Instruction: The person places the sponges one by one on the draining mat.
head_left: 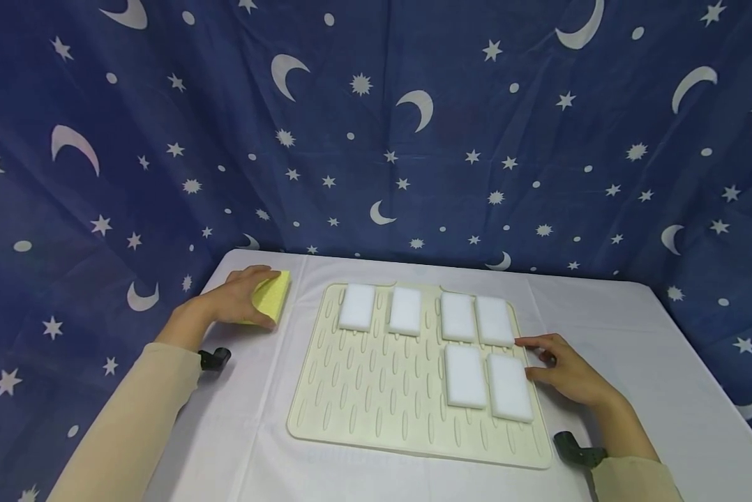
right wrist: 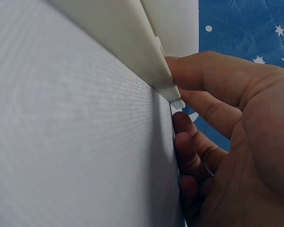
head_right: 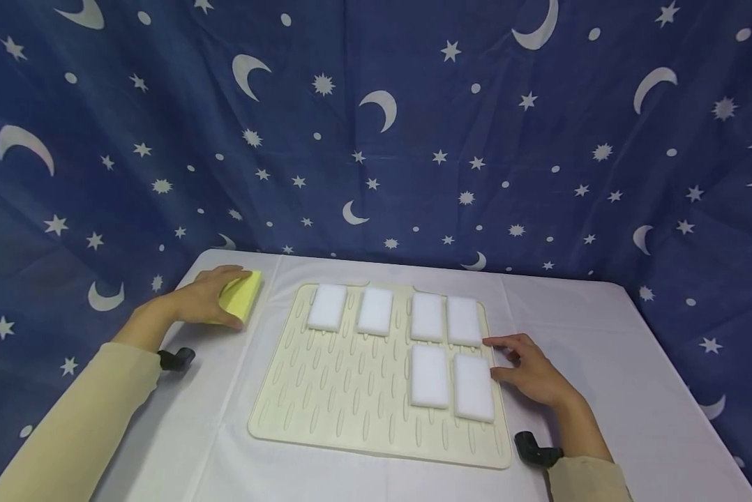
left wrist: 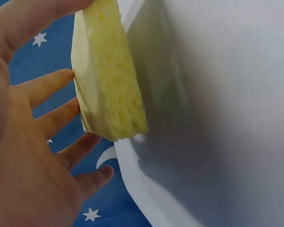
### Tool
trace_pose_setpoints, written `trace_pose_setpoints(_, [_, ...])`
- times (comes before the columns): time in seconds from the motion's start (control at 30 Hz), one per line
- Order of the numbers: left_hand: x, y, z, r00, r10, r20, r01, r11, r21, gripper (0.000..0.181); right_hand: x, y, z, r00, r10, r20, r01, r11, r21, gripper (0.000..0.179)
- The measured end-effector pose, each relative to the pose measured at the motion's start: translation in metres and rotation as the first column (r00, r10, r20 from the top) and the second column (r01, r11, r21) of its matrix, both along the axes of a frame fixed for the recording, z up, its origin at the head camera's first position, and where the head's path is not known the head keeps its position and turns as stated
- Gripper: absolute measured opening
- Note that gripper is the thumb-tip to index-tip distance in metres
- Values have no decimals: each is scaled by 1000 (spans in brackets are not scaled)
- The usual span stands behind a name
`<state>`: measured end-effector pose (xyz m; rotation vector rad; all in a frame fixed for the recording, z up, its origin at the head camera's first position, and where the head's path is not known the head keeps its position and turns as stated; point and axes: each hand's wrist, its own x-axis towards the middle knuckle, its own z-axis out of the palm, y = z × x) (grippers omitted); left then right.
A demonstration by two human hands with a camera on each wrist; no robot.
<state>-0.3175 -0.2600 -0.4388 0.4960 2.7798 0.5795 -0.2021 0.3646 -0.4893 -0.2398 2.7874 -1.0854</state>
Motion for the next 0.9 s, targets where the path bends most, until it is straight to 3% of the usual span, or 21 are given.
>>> trace_pose_setpoints(0.6, [19,17,13,997,-45,-67,47,999,22,109,-1,2,-1,1000,4,-5,-4,1000,2,55])
trace_pose_setpoints(0.9, [28,26,18,995,-37,-97,38,999,15,109,-4,3,0,1000,9,0,-9,1000,-3,55])
